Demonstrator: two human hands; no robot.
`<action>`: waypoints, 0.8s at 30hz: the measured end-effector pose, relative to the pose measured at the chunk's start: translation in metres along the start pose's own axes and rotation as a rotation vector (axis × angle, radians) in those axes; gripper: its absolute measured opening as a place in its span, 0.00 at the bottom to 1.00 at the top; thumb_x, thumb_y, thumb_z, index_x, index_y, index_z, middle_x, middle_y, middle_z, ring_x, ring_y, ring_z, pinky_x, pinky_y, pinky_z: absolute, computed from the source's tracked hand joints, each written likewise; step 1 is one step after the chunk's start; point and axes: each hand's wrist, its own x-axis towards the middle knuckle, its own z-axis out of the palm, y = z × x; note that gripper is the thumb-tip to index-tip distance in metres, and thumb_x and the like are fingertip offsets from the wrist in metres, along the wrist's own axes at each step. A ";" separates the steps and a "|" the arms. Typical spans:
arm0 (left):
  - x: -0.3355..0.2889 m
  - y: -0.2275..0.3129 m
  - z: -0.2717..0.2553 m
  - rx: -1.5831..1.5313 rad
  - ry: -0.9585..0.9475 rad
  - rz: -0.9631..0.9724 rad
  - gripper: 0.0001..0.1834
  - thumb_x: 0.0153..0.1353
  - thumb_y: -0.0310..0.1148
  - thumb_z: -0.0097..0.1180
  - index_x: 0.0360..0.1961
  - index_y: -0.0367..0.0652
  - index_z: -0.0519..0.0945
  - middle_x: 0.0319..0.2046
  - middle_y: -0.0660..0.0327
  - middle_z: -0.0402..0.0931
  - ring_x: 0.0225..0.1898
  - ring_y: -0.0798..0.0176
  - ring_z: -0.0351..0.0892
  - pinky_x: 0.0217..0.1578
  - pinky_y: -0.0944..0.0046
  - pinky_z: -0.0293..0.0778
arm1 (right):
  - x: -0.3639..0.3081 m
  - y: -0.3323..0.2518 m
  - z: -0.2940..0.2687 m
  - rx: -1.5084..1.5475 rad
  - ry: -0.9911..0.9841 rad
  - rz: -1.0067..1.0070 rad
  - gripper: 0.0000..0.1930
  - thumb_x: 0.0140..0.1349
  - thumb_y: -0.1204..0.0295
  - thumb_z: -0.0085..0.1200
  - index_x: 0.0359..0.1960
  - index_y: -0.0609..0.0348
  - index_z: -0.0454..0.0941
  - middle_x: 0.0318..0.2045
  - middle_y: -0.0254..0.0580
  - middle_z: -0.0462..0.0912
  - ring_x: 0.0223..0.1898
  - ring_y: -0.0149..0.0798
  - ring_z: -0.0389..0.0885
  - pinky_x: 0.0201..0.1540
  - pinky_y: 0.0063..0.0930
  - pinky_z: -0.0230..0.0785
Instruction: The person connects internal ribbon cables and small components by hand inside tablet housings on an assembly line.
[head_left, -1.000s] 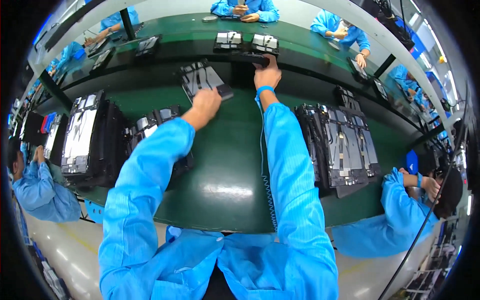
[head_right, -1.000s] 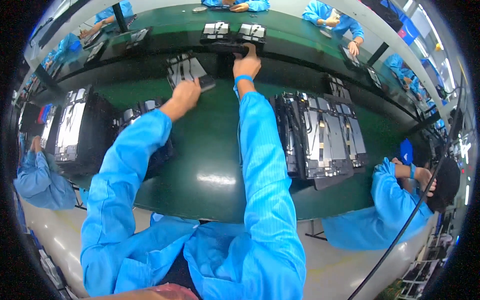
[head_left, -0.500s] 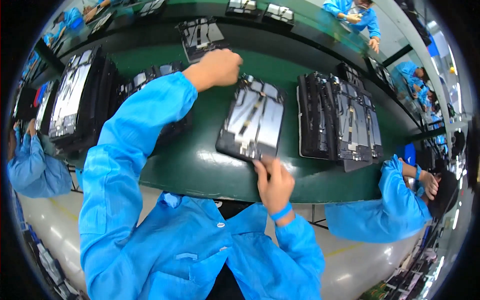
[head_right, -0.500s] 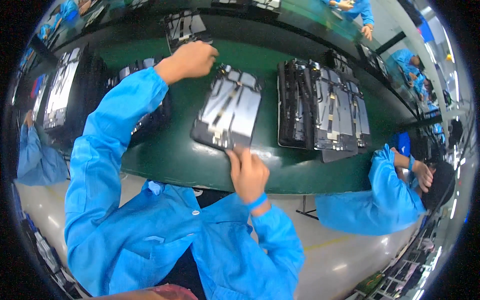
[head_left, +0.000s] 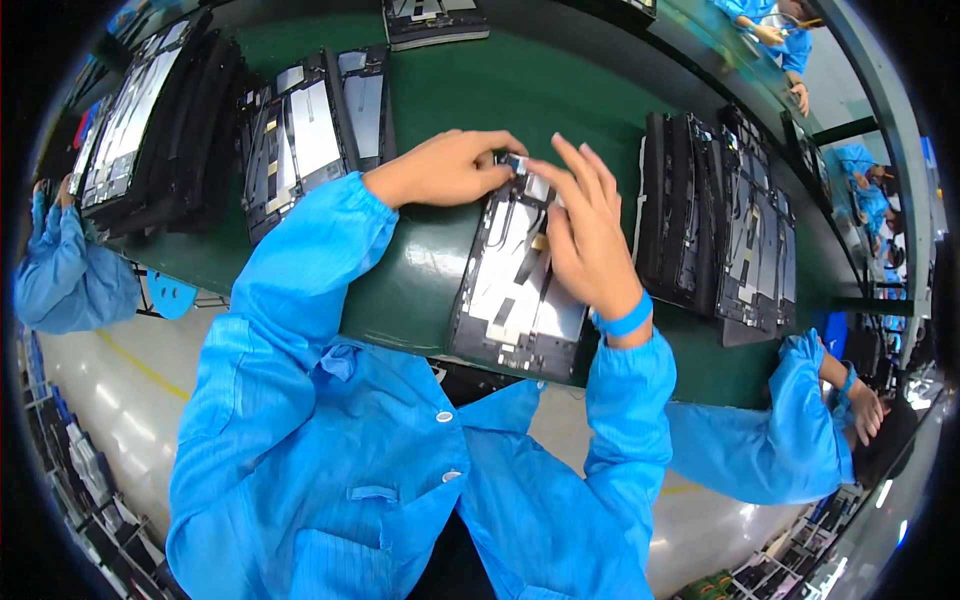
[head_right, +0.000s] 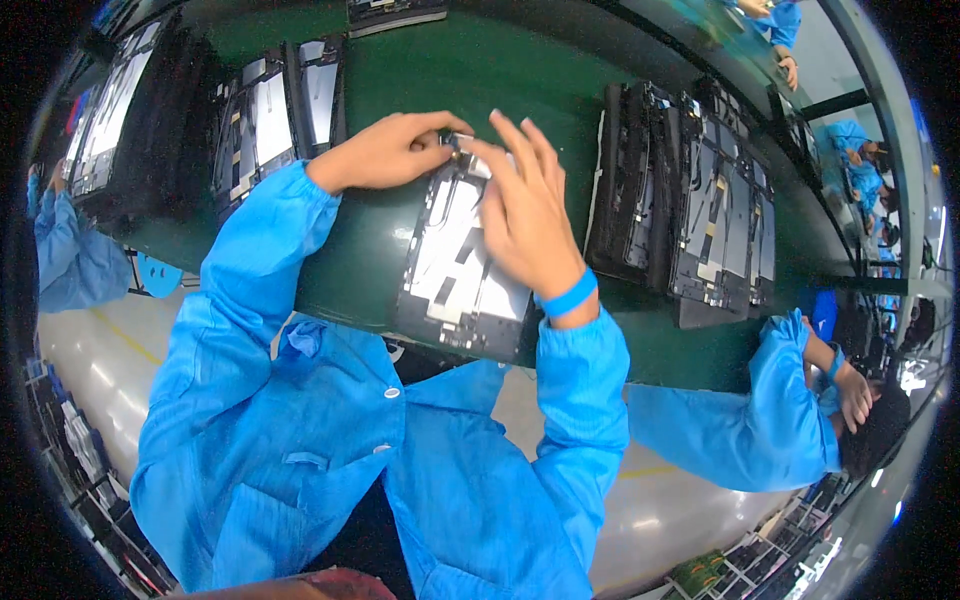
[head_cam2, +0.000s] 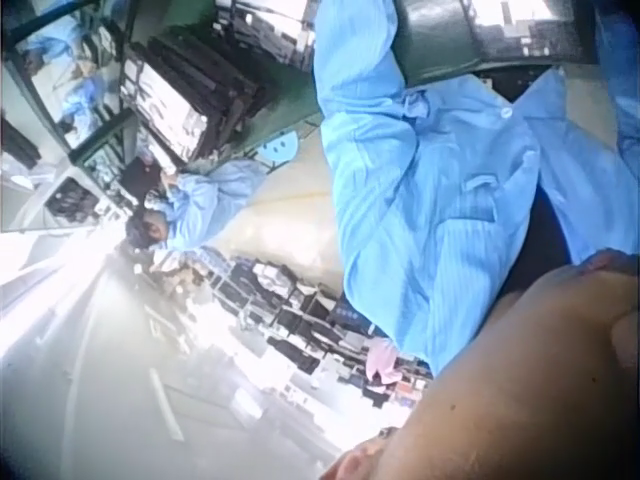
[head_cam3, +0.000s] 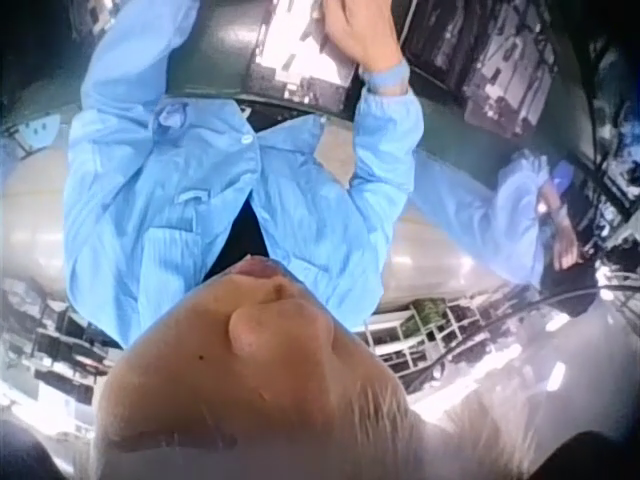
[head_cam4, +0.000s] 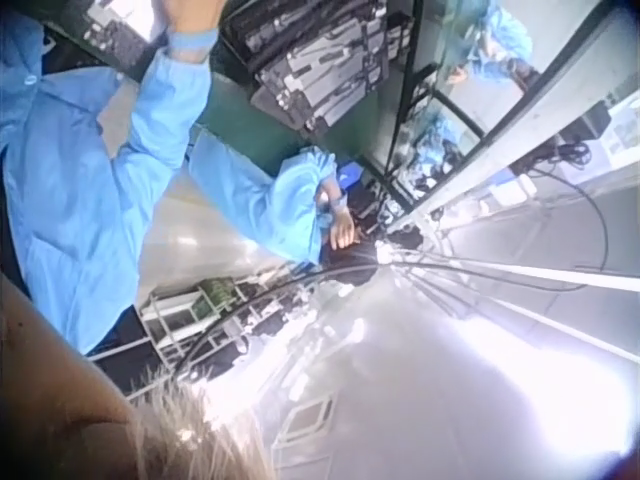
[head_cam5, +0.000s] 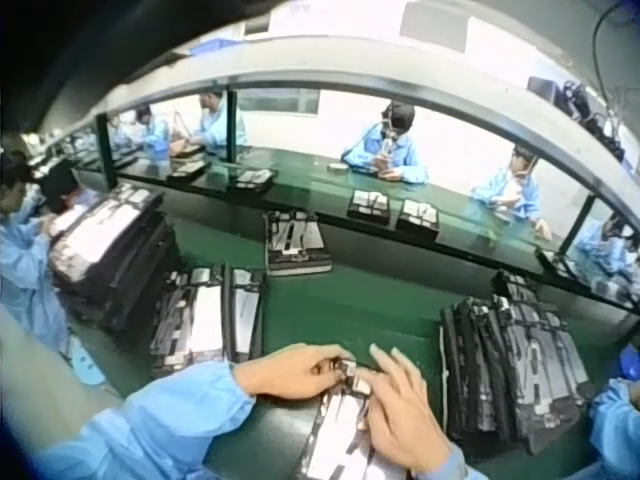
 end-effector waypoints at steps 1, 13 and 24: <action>-0.011 0.002 0.004 -0.015 0.003 0.011 0.27 0.71 0.39 0.65 0.69 0.44 0.82 0.29 0.51 0.89 0.33 0.47 0.90 0.38 0.50 0.81 | 0.007 0.011 0.004 -0.001 -0.002 0.024 0.29 0.69 0.79 0.50 0.72 0.51 0.78 0.78 0.54 0.72 0.78 0.69 0.65 0.79 0.60 0.60; -0.035 0.022 -0.012 -0.369 -0.357 -0.281 0.49 0.71 0.28 0.60 0.89 0.53 0.50 0.31 0.52 0.89 0.17 0.65 0.79 0.17 0.65 0.69 | 0.011 0.033 0.017 0.213 0.050 0.093 0.10 0.60 0.79 0.71 0.43 0.62 0.86 0.43 0.47 0.82 0.47 0.52 0.80 0.48 0.42 0.74; -0.037 0.017 -0.009 -0.379 -0.390 -0.260 0.50 0.73 0.24 0.61 0.89 0.53 0.48 0.31 0.52 0.91 0.24 0.67 0.85 0.22 0.66 0.71 | 0.016 0.028 0.026 0.010 0.018 0.129 0.08 0.64 0.83 0.66 0.40 0.64 0.79 0.42 0.51 0.77 0.47 0.58 0.76 0.50 0.50 0.71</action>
